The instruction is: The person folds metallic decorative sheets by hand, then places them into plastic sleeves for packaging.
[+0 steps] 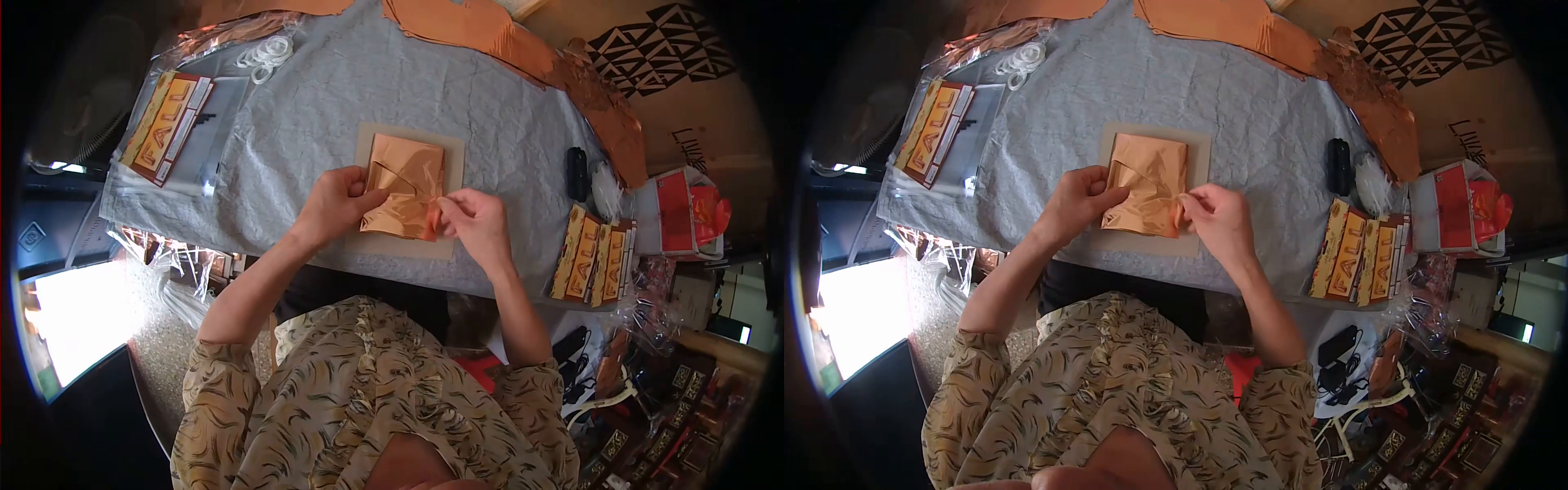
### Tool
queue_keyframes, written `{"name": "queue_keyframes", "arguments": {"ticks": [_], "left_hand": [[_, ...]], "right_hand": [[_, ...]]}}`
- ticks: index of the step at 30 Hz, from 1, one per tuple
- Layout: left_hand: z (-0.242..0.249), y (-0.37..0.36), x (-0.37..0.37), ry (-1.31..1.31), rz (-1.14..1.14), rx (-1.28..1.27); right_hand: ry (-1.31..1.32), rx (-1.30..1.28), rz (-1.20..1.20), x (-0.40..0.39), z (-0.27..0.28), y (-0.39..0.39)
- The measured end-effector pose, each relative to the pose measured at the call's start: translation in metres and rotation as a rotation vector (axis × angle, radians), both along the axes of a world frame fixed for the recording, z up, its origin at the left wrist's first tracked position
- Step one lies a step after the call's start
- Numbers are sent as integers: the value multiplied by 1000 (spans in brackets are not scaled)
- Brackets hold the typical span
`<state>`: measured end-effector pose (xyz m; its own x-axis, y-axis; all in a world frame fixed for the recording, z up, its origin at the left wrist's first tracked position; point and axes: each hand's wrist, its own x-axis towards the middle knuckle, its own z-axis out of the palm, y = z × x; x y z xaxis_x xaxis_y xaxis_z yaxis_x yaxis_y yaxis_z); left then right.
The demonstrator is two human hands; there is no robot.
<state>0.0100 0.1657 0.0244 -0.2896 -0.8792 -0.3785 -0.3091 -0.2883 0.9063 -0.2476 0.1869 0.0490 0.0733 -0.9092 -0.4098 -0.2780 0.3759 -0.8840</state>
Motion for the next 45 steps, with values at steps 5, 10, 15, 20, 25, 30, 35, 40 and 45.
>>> {"name": "queue_keyframes", "arguments": {"ticks": [5, 10, 15, 20, 25, 30, 35, 40, 45], "left_hand": [[-7, 0, -3, 45, 45, 9], [-9, 4, -5, 95, 125, -51], [23, 4, 3, -114, -7, -75], [44, -3, 18, -367, -45, -675], [25, -16, 8, -585, -510, -1084], [12, -21, 10, -640, -613, -995], [8, -23, 12, -603, -647, -970], [-8, -23, 17, -514, -607, -974], [-10, -20, 22, -486, -571, -1066]], "right_hand": [[617, -866, 246, -5, 1, 1], [762, -822, 556, -15, -21, -2], [815, -809, 613, -15, -28, -2], [799, -802, 615, -16, -26, -3], [801, -788, 618, -16, -23, -4], [822, -768, 617, -16, -19, -5], [812, -779, 628, -11, -11, -11], [916, -690, 688, -4, -5, -19], [977, -712, 734, -6, -6, -15]]}}
